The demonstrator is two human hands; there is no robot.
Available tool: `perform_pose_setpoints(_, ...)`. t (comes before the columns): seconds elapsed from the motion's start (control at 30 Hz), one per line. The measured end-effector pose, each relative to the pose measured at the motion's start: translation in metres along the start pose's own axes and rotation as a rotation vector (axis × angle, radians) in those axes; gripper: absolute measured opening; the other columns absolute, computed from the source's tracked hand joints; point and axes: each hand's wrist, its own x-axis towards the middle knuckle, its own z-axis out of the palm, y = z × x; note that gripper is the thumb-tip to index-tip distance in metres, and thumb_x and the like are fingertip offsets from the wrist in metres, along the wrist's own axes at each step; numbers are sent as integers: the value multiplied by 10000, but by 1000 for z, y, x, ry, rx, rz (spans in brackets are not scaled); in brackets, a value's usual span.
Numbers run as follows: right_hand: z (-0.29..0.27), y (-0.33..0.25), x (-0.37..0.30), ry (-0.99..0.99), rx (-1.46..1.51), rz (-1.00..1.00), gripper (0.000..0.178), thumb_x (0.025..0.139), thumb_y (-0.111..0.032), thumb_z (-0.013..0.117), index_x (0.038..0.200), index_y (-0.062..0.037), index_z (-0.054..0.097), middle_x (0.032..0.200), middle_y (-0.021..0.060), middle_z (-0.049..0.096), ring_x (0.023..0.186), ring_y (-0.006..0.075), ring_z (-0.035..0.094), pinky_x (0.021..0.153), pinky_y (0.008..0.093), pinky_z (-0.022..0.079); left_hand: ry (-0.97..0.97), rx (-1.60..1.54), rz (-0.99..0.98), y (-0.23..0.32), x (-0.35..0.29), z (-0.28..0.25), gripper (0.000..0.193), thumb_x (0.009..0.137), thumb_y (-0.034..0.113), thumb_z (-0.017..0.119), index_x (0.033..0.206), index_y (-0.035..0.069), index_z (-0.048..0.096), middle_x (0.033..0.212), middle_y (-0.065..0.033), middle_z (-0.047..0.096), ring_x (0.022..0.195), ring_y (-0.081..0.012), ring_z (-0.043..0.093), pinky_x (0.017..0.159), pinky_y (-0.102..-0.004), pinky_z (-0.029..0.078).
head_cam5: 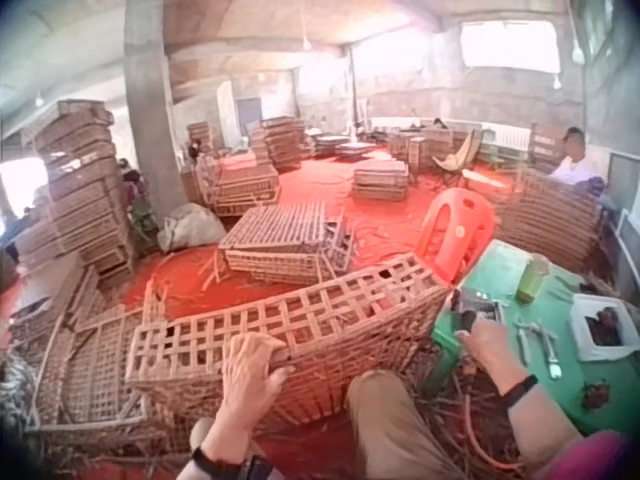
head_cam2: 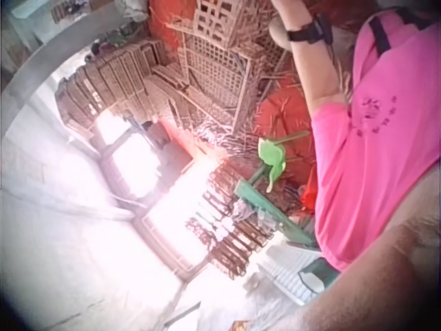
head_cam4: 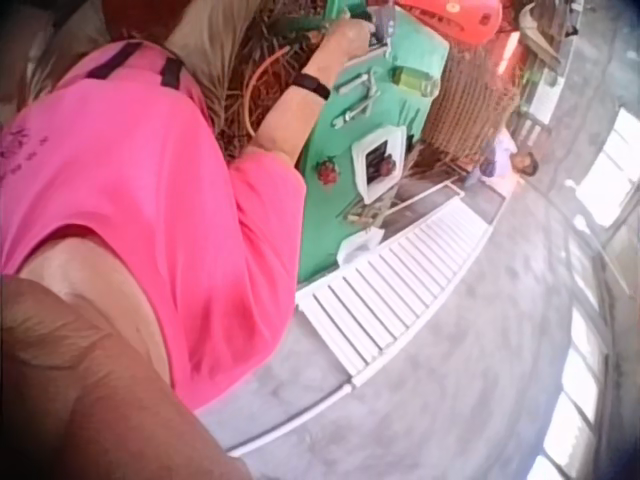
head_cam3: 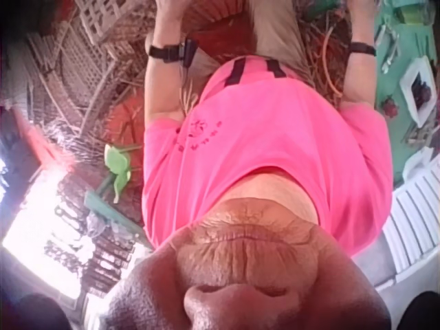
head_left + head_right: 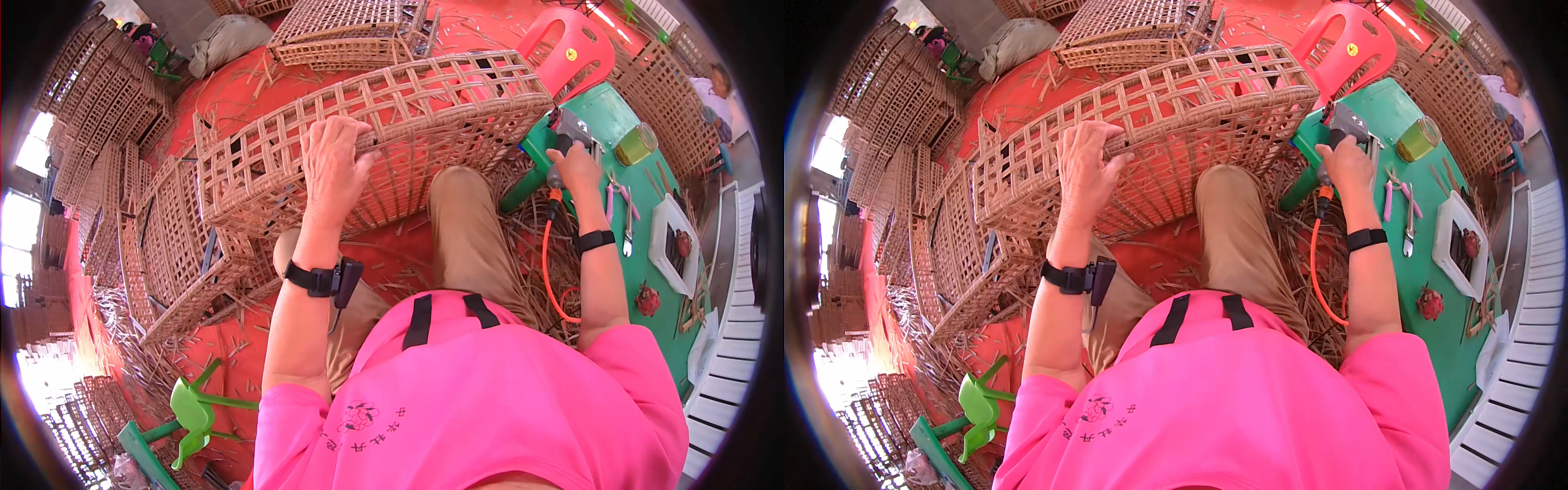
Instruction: Assembling and finishing a woven bamboo furniture piece using a pneumatic staple gun, pliers, and scissors.
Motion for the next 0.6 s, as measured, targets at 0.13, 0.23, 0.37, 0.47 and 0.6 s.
perform_pose_setpoints(0.13, 27, 6, 11, -15, -29, 41, 689, 788, -505, 735, 1133, 43, 497, 1042, 274, 677, 990, 389, 675, 822, 472, 539, -62, -269, -8, -13, 20, -7, 249, 765, 76, 721, 1003, 77, 650, 901, -61, 610, 888, -255, 570, 825, -379, 448)
perform_pose_setpoints(0.23, 36, 3, 22, -10, 15, 51, 784, 765, -486, 758, 1237, 44, 424, 1078, 265, 676, 1011, 382, 674, 841, 455, 538, -134, -518, -115, -21, 35, -3, 216, 834, 70, 662, 1050, 71, 668, 897, -78, 637, 834, -256, 595, 773, -377, 489)
perform_pose_setpoints(0.37, 43, 4, 38, -8, 99, 114, 817, 776, -377, 741, 1349, 43, 337, 1098, 277, 666, 1029, 395, 664, 877, 458, 523, -277, -370, 13, -29, 45, 12, 240, 939, 120, 581, 1166, 103, 657, 952, -54, 675, 874, -139, 618, 798, -294, 490)
perform_pose_setpoints(0.47, 60, 13, 52, 27, 164, 123, 762, 786, -269, 683, 1375, 44, 314, 1100, 302, 653, 1051, 418, 648, 899, 473, 504, -319, -408, -41, -27, 52, 13, 249, 949, 150, 567, 1176, 123, 665, 896, -47, 675, 827, -143, 616, 777, -297, 490)
perform_pose_setpoints(0.6, 51, 27, 54, 109, 316, 62, 717, 763, -178, 587, 1392, 50, 327, 1093, 333, 636, 1059, 447, 630, 920, 474, 480, -351, -466, -85, -22, 62, 14, 240, 948, 178, 575, 1161, 131, 674, 819, -36, 665, 785, -139, 613, 754, -297, 486)
